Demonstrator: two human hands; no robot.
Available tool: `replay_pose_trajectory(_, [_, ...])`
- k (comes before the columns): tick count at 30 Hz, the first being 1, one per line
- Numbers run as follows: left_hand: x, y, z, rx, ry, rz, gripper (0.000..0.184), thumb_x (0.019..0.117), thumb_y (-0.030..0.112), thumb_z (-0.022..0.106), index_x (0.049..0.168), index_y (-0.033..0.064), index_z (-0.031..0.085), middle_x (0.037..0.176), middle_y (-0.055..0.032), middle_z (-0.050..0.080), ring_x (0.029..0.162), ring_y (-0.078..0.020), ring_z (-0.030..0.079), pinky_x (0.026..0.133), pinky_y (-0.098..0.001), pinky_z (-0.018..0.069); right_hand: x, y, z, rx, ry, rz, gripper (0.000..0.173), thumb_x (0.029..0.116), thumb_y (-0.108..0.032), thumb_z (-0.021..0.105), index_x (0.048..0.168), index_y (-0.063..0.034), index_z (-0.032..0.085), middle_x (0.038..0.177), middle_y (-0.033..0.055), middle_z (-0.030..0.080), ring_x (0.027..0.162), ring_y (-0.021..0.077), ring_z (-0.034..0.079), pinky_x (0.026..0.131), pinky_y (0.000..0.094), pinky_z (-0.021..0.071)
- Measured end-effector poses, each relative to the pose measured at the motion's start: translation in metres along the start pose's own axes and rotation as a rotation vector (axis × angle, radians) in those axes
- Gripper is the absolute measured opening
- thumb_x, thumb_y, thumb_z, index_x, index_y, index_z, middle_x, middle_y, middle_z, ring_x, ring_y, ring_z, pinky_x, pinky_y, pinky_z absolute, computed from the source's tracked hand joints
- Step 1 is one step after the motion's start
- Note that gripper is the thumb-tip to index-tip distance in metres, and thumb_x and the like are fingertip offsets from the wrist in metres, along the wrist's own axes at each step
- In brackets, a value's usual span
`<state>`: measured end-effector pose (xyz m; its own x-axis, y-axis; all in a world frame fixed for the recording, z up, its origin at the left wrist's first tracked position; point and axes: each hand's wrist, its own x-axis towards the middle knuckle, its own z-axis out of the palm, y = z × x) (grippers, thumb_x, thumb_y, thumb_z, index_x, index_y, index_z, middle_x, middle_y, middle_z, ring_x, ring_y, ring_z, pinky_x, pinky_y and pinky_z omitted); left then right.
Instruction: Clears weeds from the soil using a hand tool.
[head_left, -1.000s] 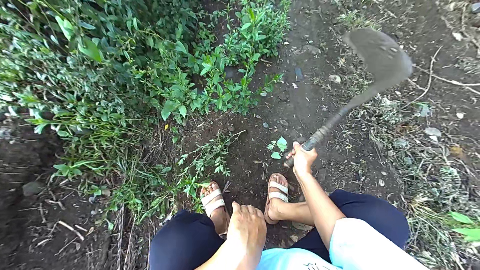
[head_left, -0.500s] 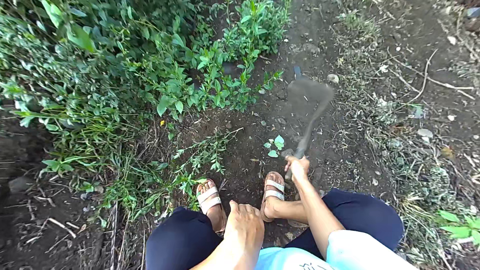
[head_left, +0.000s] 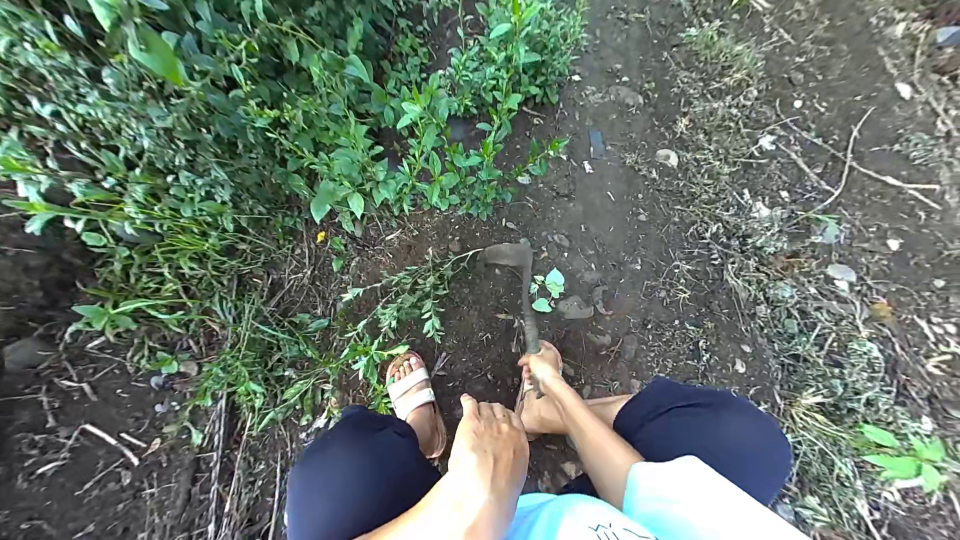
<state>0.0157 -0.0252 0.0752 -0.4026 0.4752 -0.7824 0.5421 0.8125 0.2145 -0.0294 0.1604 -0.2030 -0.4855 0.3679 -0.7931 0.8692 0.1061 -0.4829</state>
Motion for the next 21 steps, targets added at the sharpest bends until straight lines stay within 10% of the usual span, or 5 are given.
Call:
replay_pose_trajectory(5, [-0.002,-0.005,0.001,-0.034,0.004,-0.014,0.045,0.1106,0.028,0.043,0.137,-0.0077,0.051,0.132,-0.0282,0.059,0.124,-0.0417,0.059,0.104,-0.0566,0.0419,-0.014,-0.07,-0.05,0.456,0.276,-0.394,0.032,0.0988,-0.002,0.064,0.121,0.0102,0.045,0.064,0.0074,0.055,0.048,0.015,0.058,0.052,0.0312,0.056])
replay_pose_trajectory(9, [-0.005,-0.004,0.001,-0.008,0.033,-0.03,0.042,0.1103,0.024,0.043,0.136,-0.0085,0.052,0.131,-0.028,0.061,0.121,-0.0418,0.06,0.104,-0.0571,0.0422,-0.004,-0.122,-0.048,0.808,0.438,-0.475,0.019,0.1014,-0.006,0.059,0.113,-0.0007,0.045,0.066,0.0048,0.05,0.045,0.0168,0.055,0.048,0.0359,0.0577])
replay_pose_trajectory(15, [0.0,0.005,-0.006,-0.024,-0.052,0.02,0.04,0.1107,0.019,0.041,0.139,-0.0092,0.047,0.138,-0.029,0.055,0.129,-0.0431,0.055,0.108,-0.058,0.0394,0.003,0.008,0.051,-0.025,-0.078,0.044,0.016,0.099,-0.008,0.059,0.111,0.0021,0.054,0.071,0.0055,0.056,0.052,0.0132,0.055,0.05,0.0299,0.0528])
replay_pose_trajectory(21, [0.002,0.001,-0.005,-0.005,-0.024,-0.002,0.043,0.1114,0.024,0.04,0.139,-0.0093,0.048,0.137,-0.0283,0.056,0.128,-0.0424,0.056,0.108,-0.058,0.0395,-0.012,-0.042,-0.005,0.066,-0.024,-0.091,0.032,0.0946,-0.002,0.065,0.123,0.0026,0.051,0.07,0.0069,0.055,0.05,0.0139,0.054,0.047,0.0293,0.051])
